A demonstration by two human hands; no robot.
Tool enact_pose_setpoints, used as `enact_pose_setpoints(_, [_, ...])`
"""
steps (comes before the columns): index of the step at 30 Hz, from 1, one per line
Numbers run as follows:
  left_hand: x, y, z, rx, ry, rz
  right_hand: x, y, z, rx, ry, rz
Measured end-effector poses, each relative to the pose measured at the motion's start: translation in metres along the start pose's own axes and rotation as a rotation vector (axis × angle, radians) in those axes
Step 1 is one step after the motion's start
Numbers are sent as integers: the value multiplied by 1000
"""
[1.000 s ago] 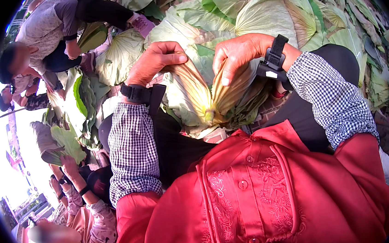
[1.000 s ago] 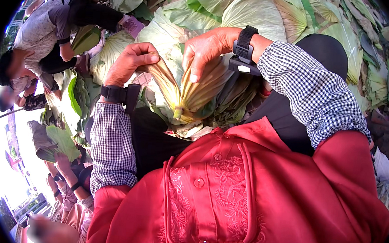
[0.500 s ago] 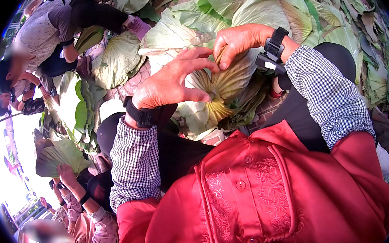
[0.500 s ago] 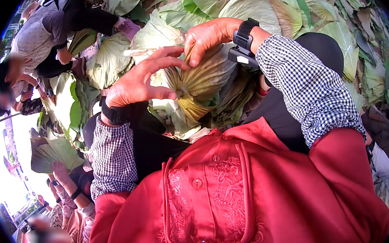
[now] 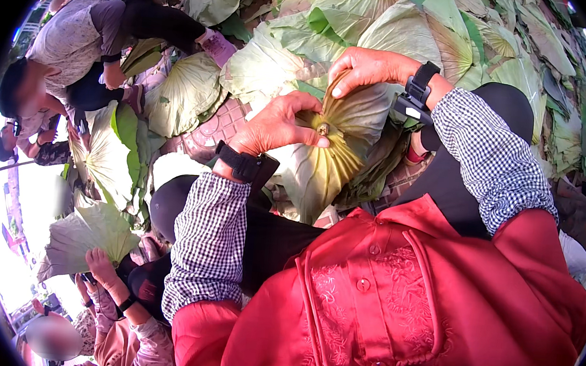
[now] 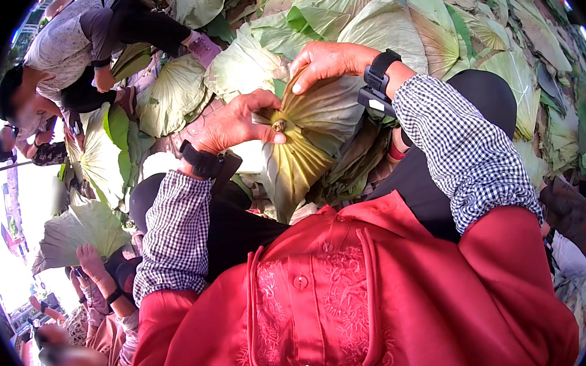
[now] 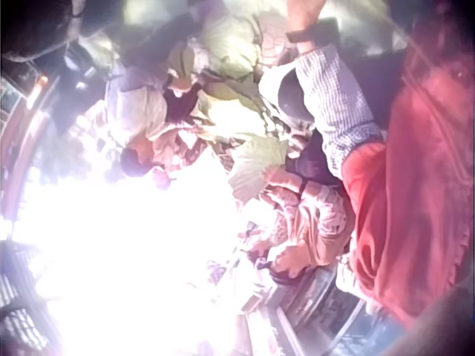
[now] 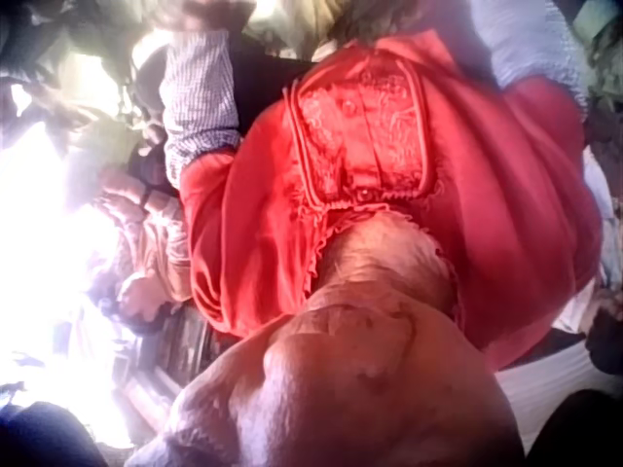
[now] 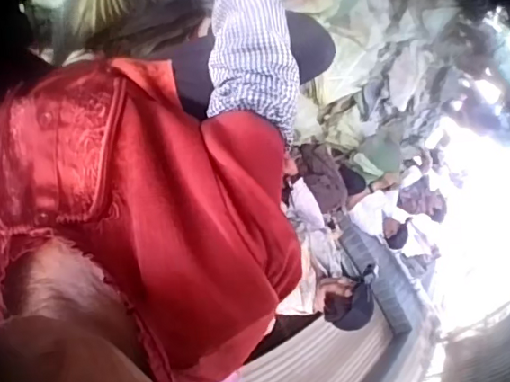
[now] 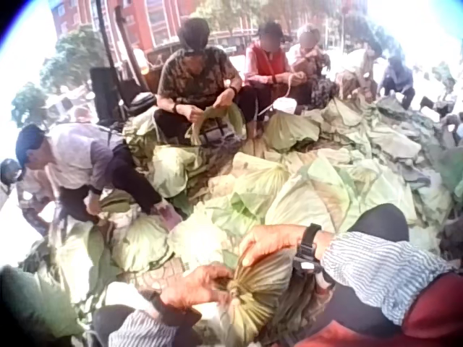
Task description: The person picks up large leaves from a pile on the ground, folds and aligns them by hand, and places them onto a stack.
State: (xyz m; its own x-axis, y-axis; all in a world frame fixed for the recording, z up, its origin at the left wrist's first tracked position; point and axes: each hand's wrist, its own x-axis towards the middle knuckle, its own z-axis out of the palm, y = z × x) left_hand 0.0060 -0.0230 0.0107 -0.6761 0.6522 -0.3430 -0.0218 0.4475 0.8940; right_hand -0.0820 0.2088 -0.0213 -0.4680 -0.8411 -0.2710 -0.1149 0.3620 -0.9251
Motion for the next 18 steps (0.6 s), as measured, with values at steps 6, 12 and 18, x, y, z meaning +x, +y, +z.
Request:
enact_pose_setpoints(6, [-2,-17,-8,-333,-54,-107,-17,-58,23,-248,90,-370])
enact_pose_setpoints(12, [6,-6,-11,-308,-167,11,-24,-73,48,-314,72,-397])
enact_pose_setpoints(18, [3,10,-8,-57,-254,21,-38,-97,56,-598,-19,-399])
